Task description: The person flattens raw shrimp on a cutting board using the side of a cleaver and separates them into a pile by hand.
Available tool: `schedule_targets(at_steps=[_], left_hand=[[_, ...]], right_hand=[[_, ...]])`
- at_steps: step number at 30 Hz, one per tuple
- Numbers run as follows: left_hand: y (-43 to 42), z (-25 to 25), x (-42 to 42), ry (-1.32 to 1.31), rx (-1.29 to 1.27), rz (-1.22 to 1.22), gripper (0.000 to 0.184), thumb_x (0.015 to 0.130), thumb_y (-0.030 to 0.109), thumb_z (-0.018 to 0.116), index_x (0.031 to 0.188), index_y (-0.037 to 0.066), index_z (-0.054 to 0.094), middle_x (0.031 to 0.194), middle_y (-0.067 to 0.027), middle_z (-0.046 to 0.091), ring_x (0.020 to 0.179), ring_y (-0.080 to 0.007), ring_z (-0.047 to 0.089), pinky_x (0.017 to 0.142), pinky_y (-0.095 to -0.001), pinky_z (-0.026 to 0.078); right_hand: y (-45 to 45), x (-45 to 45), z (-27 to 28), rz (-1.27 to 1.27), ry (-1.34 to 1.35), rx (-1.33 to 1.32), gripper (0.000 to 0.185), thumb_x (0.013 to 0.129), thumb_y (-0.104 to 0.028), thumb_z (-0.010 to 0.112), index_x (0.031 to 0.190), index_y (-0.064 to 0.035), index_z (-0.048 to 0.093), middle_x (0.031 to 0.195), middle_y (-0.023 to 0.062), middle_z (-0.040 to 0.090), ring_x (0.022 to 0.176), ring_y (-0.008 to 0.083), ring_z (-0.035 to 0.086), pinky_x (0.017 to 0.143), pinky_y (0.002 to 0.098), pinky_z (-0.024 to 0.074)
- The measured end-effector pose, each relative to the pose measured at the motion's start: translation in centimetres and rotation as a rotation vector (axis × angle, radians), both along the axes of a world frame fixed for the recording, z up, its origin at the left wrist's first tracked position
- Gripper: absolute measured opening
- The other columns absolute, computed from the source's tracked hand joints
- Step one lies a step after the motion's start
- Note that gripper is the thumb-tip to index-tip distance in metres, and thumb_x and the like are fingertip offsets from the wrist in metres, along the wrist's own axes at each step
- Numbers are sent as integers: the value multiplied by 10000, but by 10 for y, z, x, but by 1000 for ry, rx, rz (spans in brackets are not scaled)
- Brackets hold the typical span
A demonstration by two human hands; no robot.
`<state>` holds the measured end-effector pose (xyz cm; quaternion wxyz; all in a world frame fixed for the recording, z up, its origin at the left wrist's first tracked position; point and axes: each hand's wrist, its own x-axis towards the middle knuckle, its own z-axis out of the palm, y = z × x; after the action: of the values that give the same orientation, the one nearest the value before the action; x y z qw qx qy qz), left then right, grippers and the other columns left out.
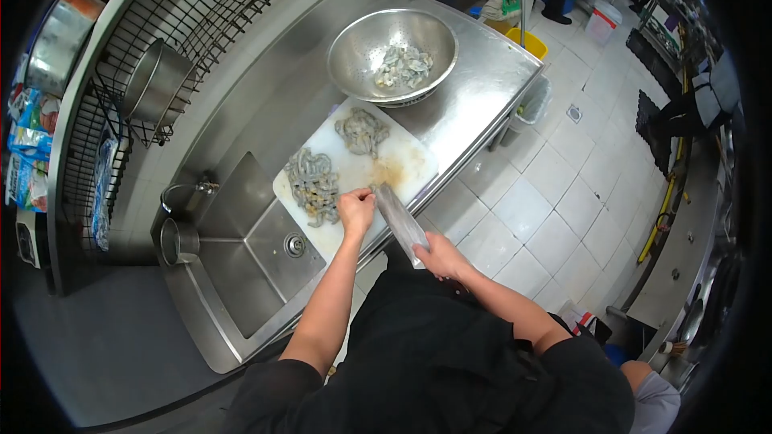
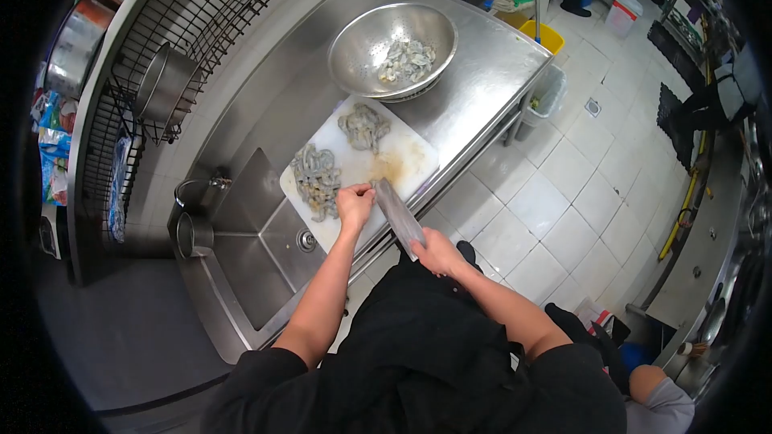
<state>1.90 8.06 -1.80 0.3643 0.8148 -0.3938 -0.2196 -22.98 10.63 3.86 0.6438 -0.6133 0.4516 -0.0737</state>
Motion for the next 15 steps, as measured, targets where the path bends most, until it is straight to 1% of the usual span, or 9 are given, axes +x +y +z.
schedule_targets(at_steps=[2, 5, 7, 8, 10, 11, 12, 13, 15], left_hand=[[-3, -1, 0, 21, -15, 6, 193, 844, 131, 740, 976, -9, 766, 765, -127, 738, 599, -153, 685, 608, -308, 550], [-12, 23, -10, -72, 70, 21, 174, 842, 134, 730, 939, -9, 756, 786, -143, 738, 584, -164, 683, 603, -311, 548], [-24, 48, -20, -386, 283, -75, 150, 840, 131, 721, 902, -5, 739, 805, -146, 735, 641, -145, 695, 626, -302, 549], [-32, 52, -20, -384, 279, -76, 150, 840, 131, 721, 902, -5, 739, 805, -146, 735, 641, -145, 695, 626, -302, 549], [-49, 52, -12, -311, 370, -75, 191, 818, 176, 739, 893, 0, 728, 823, -162, 733, 739, -172, 715, 681, -318, 556], [-61, 49, -3, -313, 362, -75, 191, 818, 176, 739, 893, 0, 728, 823, -162, 733, 739, -172, 715, 681, -318, 556], [-74, 37, 12, 2, 183, -31, 220, 816, 201, 742, 910, 3, 732, 831, -176, 732, 774, -201, 719, 708, -334, 558], [-84, 41, 21, 315, 4, 10, 248, 813, 226, 745, 927, 6, 736, 839, -191, 730, 808, -231, 722, 734, -349, 559], [-97, 62, 37, 380, -62, -27, 269, 812, 238, 745, 931, -3, 737, 833, -205, 726, 782, -239, 723, 719, -350, 562]], right_hand=[[-1, -10, 11, 32, 8, 28, 312, 996, -238, 529, 1051, 69, 544, 562, 128, 559, 391, 219, 547, 361, 384, 432], [-6, -25, 24, 79, 16, 84, 321, 996, -241, 534, 1080, 69, 542, 558, 118, 552, 395, 210, 544, 364, 376, 429], [-9, -29, 24, 95, 17, 105, 328, 995, -243, 539, 1094, 70, 539, 556, 114, 549, 398, 206, 543, 366, 371, 428], [-9, -30, 22, 58, 34, 113, 333, 993, -243, 542, 1098, 73, 538, 558, 115, 552, 402, 205, 547, 369, 370, 430], [-11, -32, 19, 22, 54, 118, 339, 991, -244, 544, 1102, 77, 537, 559, 116, 555, 407, 203, 550, 372, 369, 432], [-13, -31, 19, 3, 78, 94, 341, 989, -242, 546, 1097, 82, 535, 560, 119, 557, 406, 203, 551, 372, 370, 431], [-15, -29, 19, -18, 100, 73, 343, 988, -240, 548, 1091, 87, 534, 561, 121, 560, 405, 203, 551, 372, 372, 430], [-17, -28, 20, -24, 97, 71, 343, 988, -240, 548, 1091, 87, 534, 561, 121, 560, 405, 203, 551, 372, 372, 430], [-19, -26, 21, -31, 89, 48, 347, 986, -236, 551, 1086, 96, 529, 566, 131, 568, 404, 206, 552, 374, 374, 430]])
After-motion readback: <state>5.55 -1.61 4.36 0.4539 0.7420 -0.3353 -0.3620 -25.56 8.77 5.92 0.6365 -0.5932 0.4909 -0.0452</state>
